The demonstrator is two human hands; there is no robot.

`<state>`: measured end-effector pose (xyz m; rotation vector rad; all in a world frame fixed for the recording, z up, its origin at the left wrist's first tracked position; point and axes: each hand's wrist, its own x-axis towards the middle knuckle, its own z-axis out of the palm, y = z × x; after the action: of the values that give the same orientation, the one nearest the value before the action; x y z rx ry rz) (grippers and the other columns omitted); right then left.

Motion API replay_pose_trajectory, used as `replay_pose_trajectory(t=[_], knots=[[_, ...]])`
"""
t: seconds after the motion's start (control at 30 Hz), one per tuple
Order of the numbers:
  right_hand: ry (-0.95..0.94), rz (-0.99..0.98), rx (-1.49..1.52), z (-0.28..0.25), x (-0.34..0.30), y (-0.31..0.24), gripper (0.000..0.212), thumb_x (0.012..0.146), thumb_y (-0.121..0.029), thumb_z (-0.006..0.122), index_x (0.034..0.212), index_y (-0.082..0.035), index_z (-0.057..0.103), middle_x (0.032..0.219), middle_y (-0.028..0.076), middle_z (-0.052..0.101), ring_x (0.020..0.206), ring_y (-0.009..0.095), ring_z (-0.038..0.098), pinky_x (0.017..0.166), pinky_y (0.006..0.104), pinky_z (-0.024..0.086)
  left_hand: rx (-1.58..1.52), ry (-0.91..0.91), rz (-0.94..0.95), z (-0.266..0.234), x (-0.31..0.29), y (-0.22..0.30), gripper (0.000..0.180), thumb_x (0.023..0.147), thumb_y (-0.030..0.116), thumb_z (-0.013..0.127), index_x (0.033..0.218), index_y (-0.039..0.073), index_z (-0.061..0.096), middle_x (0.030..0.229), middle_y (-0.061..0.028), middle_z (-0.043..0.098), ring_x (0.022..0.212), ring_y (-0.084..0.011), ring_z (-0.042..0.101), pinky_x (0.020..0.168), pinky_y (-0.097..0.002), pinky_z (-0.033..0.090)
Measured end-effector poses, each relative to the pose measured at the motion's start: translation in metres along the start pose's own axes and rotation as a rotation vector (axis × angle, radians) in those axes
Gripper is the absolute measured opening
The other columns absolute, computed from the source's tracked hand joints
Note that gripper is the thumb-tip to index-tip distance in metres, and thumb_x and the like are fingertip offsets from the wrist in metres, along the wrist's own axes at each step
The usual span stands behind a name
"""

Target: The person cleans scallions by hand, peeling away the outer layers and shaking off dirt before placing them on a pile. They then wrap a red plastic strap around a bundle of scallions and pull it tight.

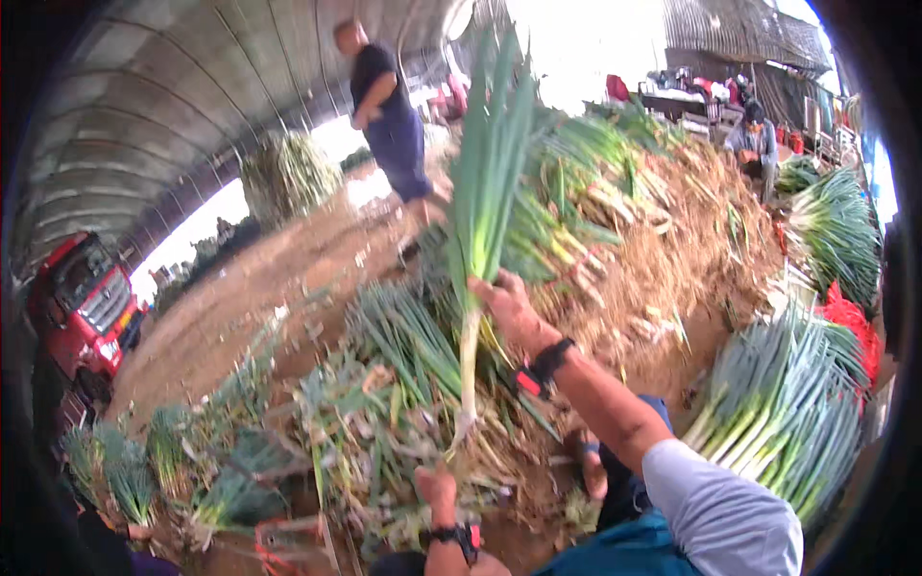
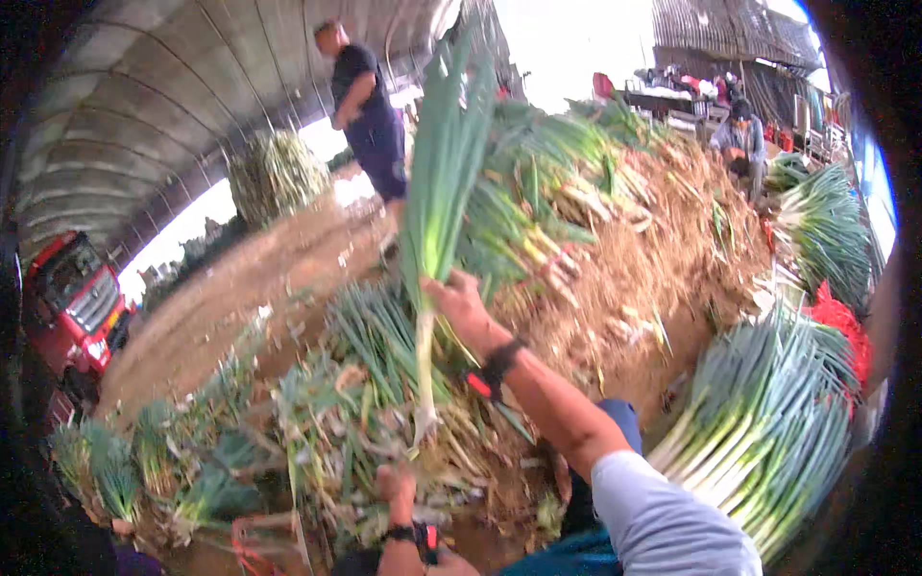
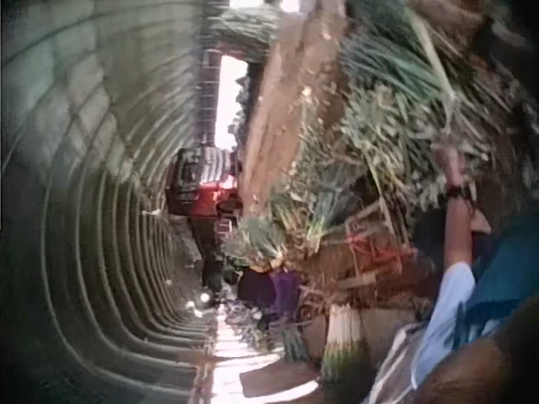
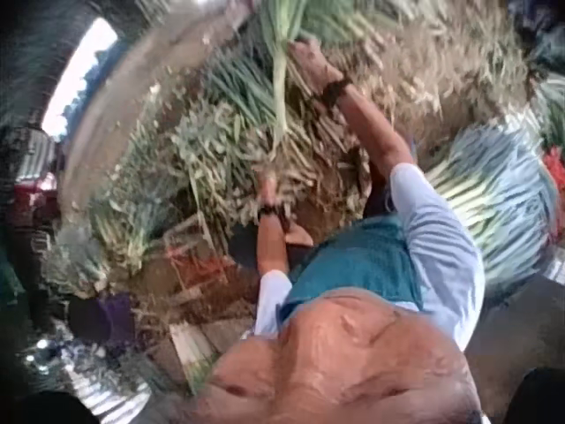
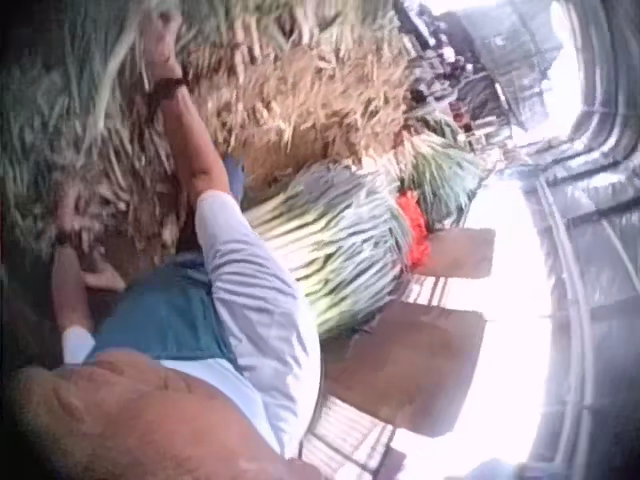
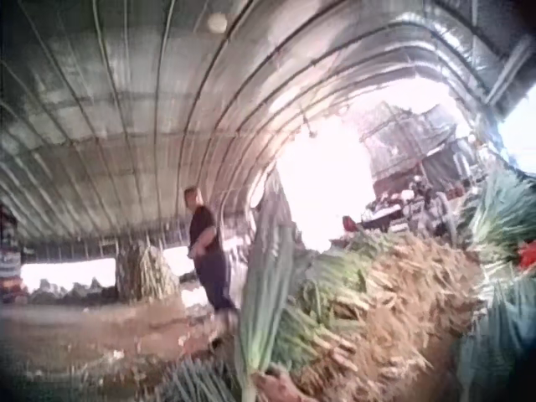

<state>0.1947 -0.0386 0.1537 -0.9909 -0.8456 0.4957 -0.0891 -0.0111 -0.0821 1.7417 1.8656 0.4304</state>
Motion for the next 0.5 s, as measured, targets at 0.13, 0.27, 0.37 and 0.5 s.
replay_pose_trajectory(t=[0.13,0.27,0.37,0.5], knots=[[-0.03,0.042,0.215,0.032,0.002,-0.012,0.034,0.09,-0.02,0.066,0.118,-0.001,0.061,0.093,0.001,0.065,0.073,0.009,0.058,0.06,0.0243,0.046,-0.354,0.272,0.766,-0.05,0.009,0.064,0.056,0.089,0.042,0.064,0.111,-0.007,0.052,0.1,-0.0188,0.061,0.091,-0.0276,0.06,0.078,-0.0401,0.047],[-0.218,0.049,0.194,0.074,0.004,-0.029,0.038,0.092,-0.026,0.064,0.111,0.007,0.061,0.09,0.003,0.065,0.071,0.013,0.061,0.062,0.0272,0.051,-0.735,-0.174,0.713,-0.082,-0.011,0.109,0.031,0.099,0.027,0.05,0.107,-0.002,0.058,0.083,-0.0071,0.056,0.071,-0.0154,0.053,0.063,-0.0308,0.045],[-0.25,-0.005,-0.115,0.056,0.013,-0.016,0.036,0.09,-0.028,0.064,0.104,0.005,0.065,0.079,0.009,0.067,0.063,0.02,0.062,0.061,0.0327,0.052,-0.955,-0.28,0.639,-0.098,-0.042,0.133,0.034,0.1,0.031,0.048,0.095,-0.001,0.058,0.073,-0.0032,0.055,0.061,-0.0111,0.051,0.054,-0.0276,0.042],[-0.272,-0.425,-0.87,0.07,0.003,-0.016,0.026,0.087,-0.023,0.062,0.085,0.003,0.063,0.068,0.02,0.06,0.062,0.033,0.062,0.059,0.0441,0.05,-1.148,-0.302,0.581,-0.091,-0.039,0.122,0.035,0.1,0.036,0.048,0.086,0.005,0.057,0.065,0.0004,0.051,0.053,-0.0082,0.046,0.05,-0.0261,0.041]])
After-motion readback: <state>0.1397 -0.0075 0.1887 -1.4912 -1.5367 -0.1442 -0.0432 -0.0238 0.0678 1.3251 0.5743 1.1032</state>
